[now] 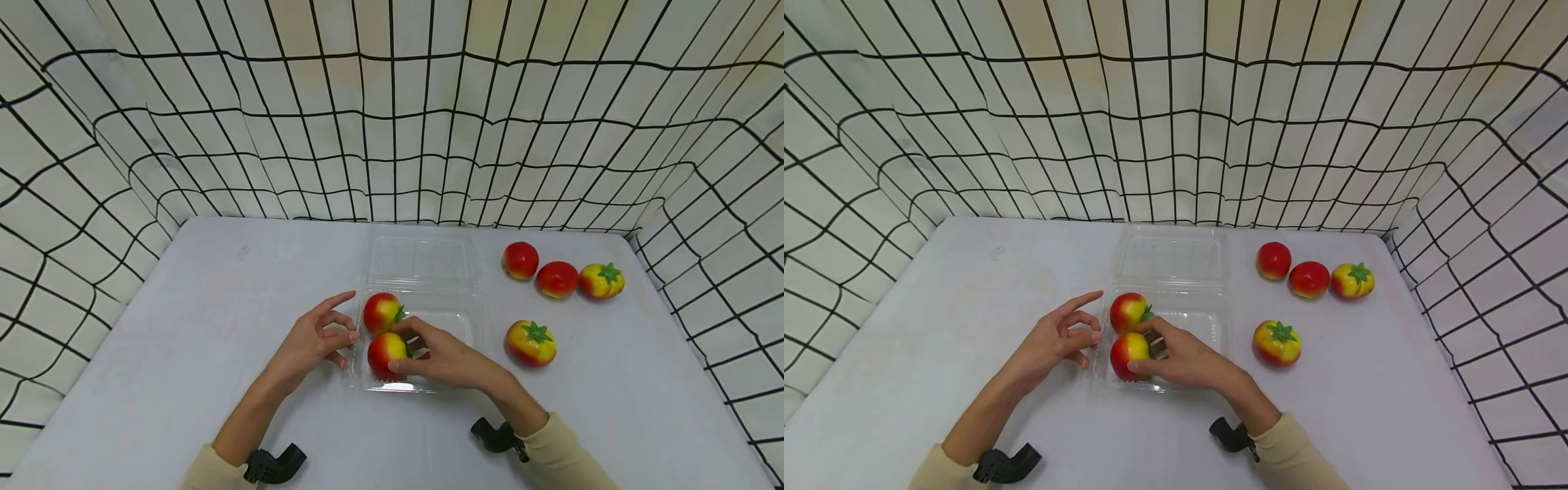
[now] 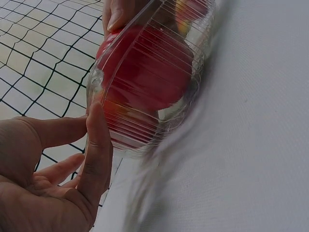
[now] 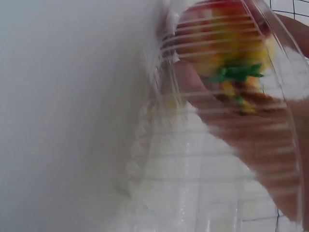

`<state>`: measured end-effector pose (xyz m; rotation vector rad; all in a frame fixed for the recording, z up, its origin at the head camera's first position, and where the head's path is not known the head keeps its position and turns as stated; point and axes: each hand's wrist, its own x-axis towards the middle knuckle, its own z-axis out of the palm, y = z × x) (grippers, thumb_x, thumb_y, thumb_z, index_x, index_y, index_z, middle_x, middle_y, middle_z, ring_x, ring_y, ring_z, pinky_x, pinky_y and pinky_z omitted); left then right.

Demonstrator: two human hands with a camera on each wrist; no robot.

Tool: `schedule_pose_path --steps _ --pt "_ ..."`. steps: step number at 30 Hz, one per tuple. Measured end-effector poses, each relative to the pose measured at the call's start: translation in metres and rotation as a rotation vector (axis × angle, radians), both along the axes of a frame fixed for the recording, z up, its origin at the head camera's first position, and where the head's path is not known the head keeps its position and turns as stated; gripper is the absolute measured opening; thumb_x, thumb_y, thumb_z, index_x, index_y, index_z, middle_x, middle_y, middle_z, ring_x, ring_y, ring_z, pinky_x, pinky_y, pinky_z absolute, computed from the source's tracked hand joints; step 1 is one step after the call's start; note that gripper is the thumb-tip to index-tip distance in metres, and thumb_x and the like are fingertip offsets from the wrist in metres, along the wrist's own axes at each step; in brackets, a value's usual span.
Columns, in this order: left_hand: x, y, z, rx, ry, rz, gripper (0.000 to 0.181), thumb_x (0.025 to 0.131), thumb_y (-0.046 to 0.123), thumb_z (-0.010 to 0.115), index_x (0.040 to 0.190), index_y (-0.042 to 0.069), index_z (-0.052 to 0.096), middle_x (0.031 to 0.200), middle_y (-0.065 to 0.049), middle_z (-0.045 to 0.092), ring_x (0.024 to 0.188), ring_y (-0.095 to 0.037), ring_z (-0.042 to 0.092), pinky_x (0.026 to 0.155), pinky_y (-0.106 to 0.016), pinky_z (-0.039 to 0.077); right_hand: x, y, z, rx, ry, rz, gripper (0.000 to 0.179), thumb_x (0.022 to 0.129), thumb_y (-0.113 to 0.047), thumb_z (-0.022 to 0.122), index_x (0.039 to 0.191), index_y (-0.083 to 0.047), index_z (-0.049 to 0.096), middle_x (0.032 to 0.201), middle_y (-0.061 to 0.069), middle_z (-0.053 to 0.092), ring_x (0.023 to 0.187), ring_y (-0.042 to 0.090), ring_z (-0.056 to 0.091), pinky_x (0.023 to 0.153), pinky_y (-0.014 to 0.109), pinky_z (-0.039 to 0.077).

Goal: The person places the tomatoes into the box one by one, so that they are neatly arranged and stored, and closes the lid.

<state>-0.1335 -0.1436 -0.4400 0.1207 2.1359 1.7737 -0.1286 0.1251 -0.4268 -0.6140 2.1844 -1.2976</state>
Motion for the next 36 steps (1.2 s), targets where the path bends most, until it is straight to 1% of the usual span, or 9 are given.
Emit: schedule_pose_path --steps 3,7,10,13,19,21,26,30,36 --pt "0.000 0.000 0.000 0.001 -0.002 0.003 0.073 0.096 0.012 0.072 0.160 0.018 0.038 0.114 -0.014 0.062 0.080 -0.016 0.069 0.066 -0.030 0.065 0.001 -0.004 -0.002 0.012 0.006 -0.038 0.056 0.094 -0.032 0.077 0.139 -0.011 0.051 0.133 0.008 0.064 0.121 0.024 0.063 0.099 0.038 0.062" --pt "0.000 0.000 0.001 0.000 -0.003 0.005 0.073 0.096 0.012 0.072 0.160 0.019 0.038 0.114 -0.016 0.061 0.080 -0.015 0.069 0.066 -0.030 0.065 0.002 -0.009 -0.001 0.027 0.021 -0.066 0.057 0.092 -0.034 0.080 0.136 -0.013 0.052 0.130 0.006 0.066 0.119 0.023 0.064 0.098 0.036 0.062" --pt "0.000 0.000 0.001 0.005 0.004 0.001 0.074 0.096 0.011 0.072 0.161 0.017 0.037 0.115 -0.018 0.061 0.080 -0.015 0.070 0.065 -0.030 0.065 0.002 -0.011 -0.001 0.030 0.028 -0.068 0.056 0.091 -0.036 0.080 0.135 -0.012 0.053 0.130 0.006 0.066 0.119 0.023 0.064 0.098 0.037 0.062" --pt "0.000 0.000 0.001 0.010 0.006 -0.001 0.074 0.096 0.010 0.072 0.161 0.016 0.037 0.116 -0.020 0.061 0.081 -0.014 0.070 0.065 -0.030 0.065 0.002 -0.010 -0.001 0.026 0.021 -0.061 0.052 0.094 -0.037 0.077 0.135 -0.013 0.055 0.132 0.006 0.066 0.121 0.024 0.065 0.100 0.039 0.062" --pt "0.000 0.000 0.002 0.001 0.003 0.001 0.075 0.096 0.009 0.072 0.161 0.016 0.037 0.115 -0.020 0.061 0.081 -0.015 0.071 0.066 -0.030 0.065 0.000 -0.007 -0.002 -0.001 0.018 -0.025 0.043 0.098 -0.030 0.072 0.134 -0.011 0.057 0.134 0.009 0.066 0.124 0.028 0.065 0.101 0.044 0.061" --pt "0.000 0.000 0.002 -0.001 0.001 0.002 0.074 0.096 0.009 0.072 0.161 0.016 0.037 0.115 -0.020 0.060 0.081 -0.016 0.071 0.066 -0.030 0.065 -0.001 -0.007 -0.003 -0.013 0.017 -0.020 0.043 0.098 -0.028 0.073 0.134 -0.011 0.057 0.134 0.010 0.066 0.124 0.029 0.065 0.101 0.045 0.061" --pt "0.000 0.000 0.001 0.000 -0.003 0.001 0.074 0.096 0.010 0.072 0.161 0.016 0.037 0.114 -0.019 0.061 0.081 -0.016 0.071 0.066 -0.030 0.065 0.000 -0.008 -0.003 -0.007 0.056 -0.017 0.047 0.096 -0.029 0.075 0.137 -0.012 0.059 0.133 0.009 0.067 0.120 0.027 0.066 0.104 0.045 0.059" --pt "0.000 -0.001 0.000 0.005 -0.006 0.002 0.075 0.096 0.010 0.072 0.161 0.016 0.037 0.114 -0.019 0.061 0.082 -0.016 0.071 0.066 -0.031 0.065 0.001 -0.009 -0.003 0.022 0.089 -0.032 0.048 0.094 -0.030 0.077 0.136 -0.014 0.061 0.131 0.008 0.068 0.117 0.025 0.067 0.103 0.045 0.059" --pt "0.000 -0.001 0.001 0.014 -0.004 -0.002 0.075 0.096 0.010 0.072 0.161 0.016 0.036 0.113 -0.019 0.061 0.081 -0.016 0.071 0.066 -0.031 0.065 0.004 -0.012 -0.002 0.052 0.084 -0.089 0.047 0.091 -0.032 0.080 0.131 -0.017 0.061 0.126 0.007 0.070 0.114 0.024 0.067 0.099 0.044 0.061"
